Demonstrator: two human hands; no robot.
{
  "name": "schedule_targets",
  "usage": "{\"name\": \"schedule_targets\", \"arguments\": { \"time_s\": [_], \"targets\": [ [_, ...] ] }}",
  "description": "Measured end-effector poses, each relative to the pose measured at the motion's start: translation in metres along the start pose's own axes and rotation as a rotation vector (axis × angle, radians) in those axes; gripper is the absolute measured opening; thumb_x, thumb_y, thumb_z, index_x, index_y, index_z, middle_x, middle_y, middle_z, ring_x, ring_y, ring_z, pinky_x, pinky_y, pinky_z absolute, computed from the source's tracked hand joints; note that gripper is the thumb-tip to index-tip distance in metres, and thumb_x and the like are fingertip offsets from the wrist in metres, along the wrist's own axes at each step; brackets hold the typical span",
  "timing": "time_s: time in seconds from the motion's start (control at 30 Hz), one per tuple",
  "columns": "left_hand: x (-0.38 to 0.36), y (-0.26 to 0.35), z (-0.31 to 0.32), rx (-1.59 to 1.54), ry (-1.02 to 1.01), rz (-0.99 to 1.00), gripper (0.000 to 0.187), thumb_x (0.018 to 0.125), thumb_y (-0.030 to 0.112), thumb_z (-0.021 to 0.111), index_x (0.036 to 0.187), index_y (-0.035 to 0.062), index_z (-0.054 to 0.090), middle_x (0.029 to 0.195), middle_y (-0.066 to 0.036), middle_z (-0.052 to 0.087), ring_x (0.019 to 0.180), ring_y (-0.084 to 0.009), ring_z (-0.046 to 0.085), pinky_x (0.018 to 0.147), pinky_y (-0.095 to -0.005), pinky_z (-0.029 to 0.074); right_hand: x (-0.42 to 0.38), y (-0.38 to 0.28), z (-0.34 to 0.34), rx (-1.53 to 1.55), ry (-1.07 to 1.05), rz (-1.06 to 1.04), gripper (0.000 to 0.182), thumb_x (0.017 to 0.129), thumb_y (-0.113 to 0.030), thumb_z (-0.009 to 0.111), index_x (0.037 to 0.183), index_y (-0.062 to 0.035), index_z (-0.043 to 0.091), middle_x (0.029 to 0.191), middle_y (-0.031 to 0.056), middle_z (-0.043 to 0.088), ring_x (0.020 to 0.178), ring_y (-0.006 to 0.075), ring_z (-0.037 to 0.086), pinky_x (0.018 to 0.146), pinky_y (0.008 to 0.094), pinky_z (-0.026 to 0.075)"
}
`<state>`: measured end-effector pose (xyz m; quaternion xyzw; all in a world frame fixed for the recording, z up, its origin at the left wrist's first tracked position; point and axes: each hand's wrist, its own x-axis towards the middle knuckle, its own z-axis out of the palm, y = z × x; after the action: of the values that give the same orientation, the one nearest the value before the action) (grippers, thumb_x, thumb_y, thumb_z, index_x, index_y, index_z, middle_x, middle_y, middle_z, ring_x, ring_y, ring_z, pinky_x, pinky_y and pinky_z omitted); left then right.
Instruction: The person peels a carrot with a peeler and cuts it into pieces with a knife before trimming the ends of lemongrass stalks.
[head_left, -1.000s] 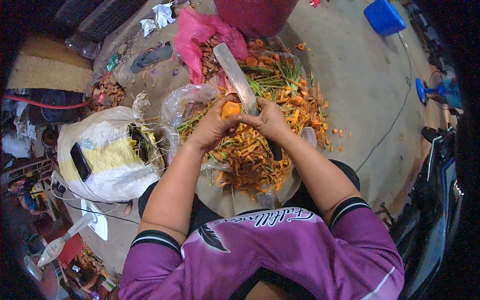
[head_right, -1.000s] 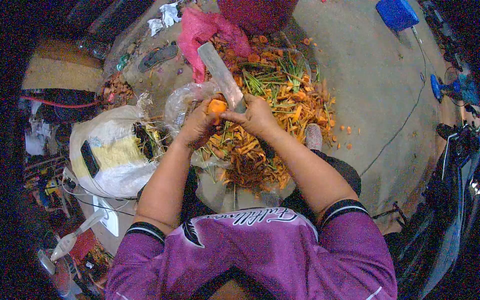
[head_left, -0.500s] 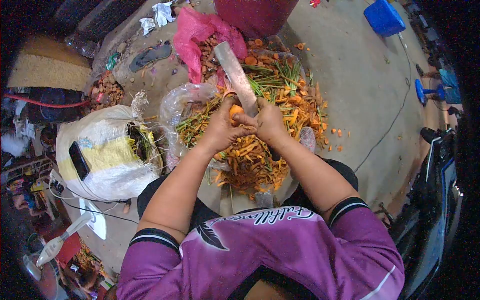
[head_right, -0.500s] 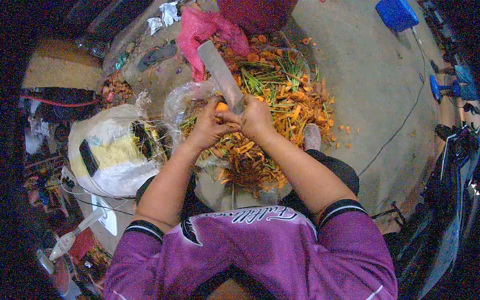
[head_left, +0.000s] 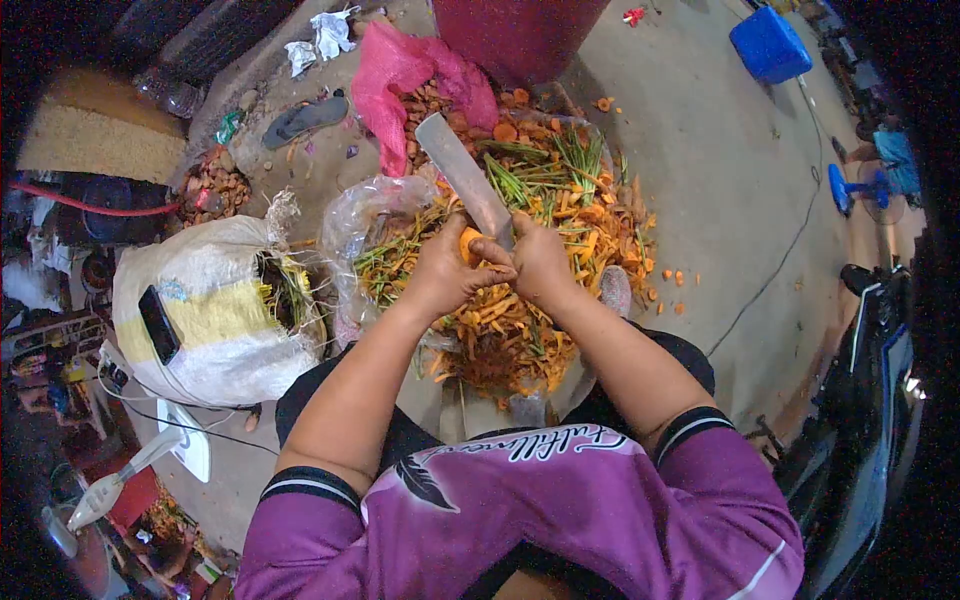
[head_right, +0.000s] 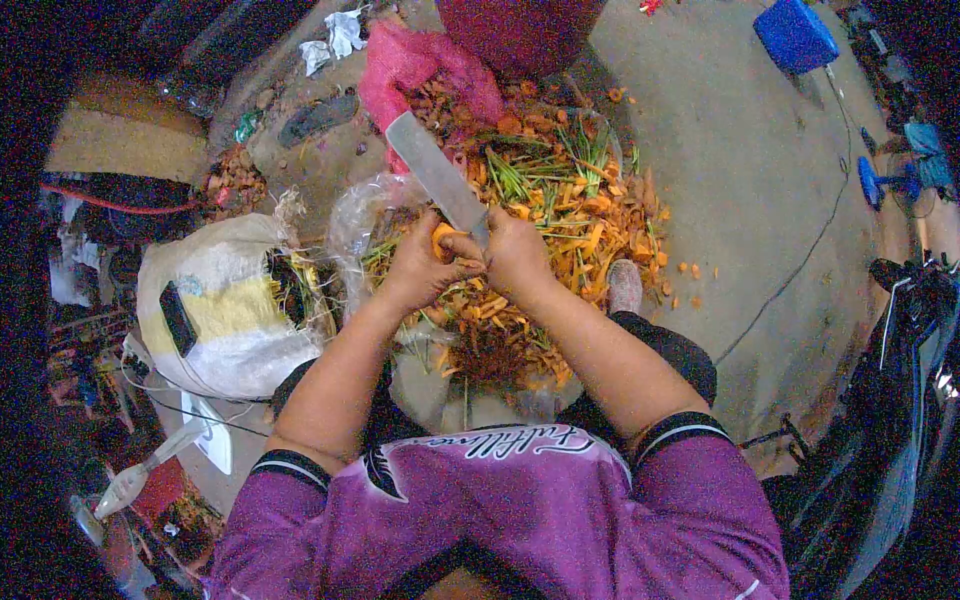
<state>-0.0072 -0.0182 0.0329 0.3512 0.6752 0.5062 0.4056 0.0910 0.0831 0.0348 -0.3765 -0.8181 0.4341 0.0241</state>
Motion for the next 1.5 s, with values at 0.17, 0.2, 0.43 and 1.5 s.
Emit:
{"name": "schedule_targets", "arguments": {
  "time_s": [0.17,0.2,0.43,1.5],
  "targets": [
    [0.003,-0.006,-0.007,0.100,-0.348,-0.347,0.050,0.060,0.022,0.075,0.098,0.0024,0.049,0.083,-0.003,0.058,0.077,-0.0120,0.055,0.068,-0.0259,0.043,-0.002,0.016,0.016,-0.165,-0.023,-0.167,0.049,0.071,-0.047,0.059,0.083,0.0009,0.056,0.061,0.0169,0.056,0.055,0.0280,0.055,0.053,0.0366,0.042],
    [0.001,-0.004,-0.006,0.154,-0.244,-0.316,0.045,0.063,0.025,0.072,0.096,0.0022,0.050,0.083,-0.003,0.058,0.077,-0.0117,0.054,0.068,-0.0249,0.043,-0.001,0.020,0.020,-0.061,-0.027,-0.194,0.048,0.073,-0.047,0.057,0.080,0.0008,0.055,0.060,0.0145,0.055,0.054,0.0251,0.054,0.052,0.0356,0.042],
    [0.008,-0.018,-0.019,-0.625,0.006,-0.420,0.038,0.082,0.037,0.050,0.098,0.0024,0.054,0.086,-0.003,0.056,0.071,-0.0127,0.052,0.064,-0.0230,0.041,0.015,0.025,0.008,0.488,-0.113,0.079,0.046,0.082,-0.046,0.044,0.067,-0.0026,0.048,0.052,-0.0001,0.045,0.049,0.0100,0.045,0.046,0.0276,0.035],
    [0.002,-0.012,-0.010,-0.007,-0.072,-0.236,0.047,0.076,0.043,0.057,0.099,0.0025,0.051,0.081,-0.009,0.058,0.064,-0.0135,0.054,0.058,-0.0235,0.043,0.012,0.031,0.021,0.261,-0.286,0.026,0.052,0.074,-0.049,0.055,0.084,0.0023,0.057,0.061,0.0169,0.055,0.056,0.0242,0.055,0.057,0.0345,0.044]
  ]
}}
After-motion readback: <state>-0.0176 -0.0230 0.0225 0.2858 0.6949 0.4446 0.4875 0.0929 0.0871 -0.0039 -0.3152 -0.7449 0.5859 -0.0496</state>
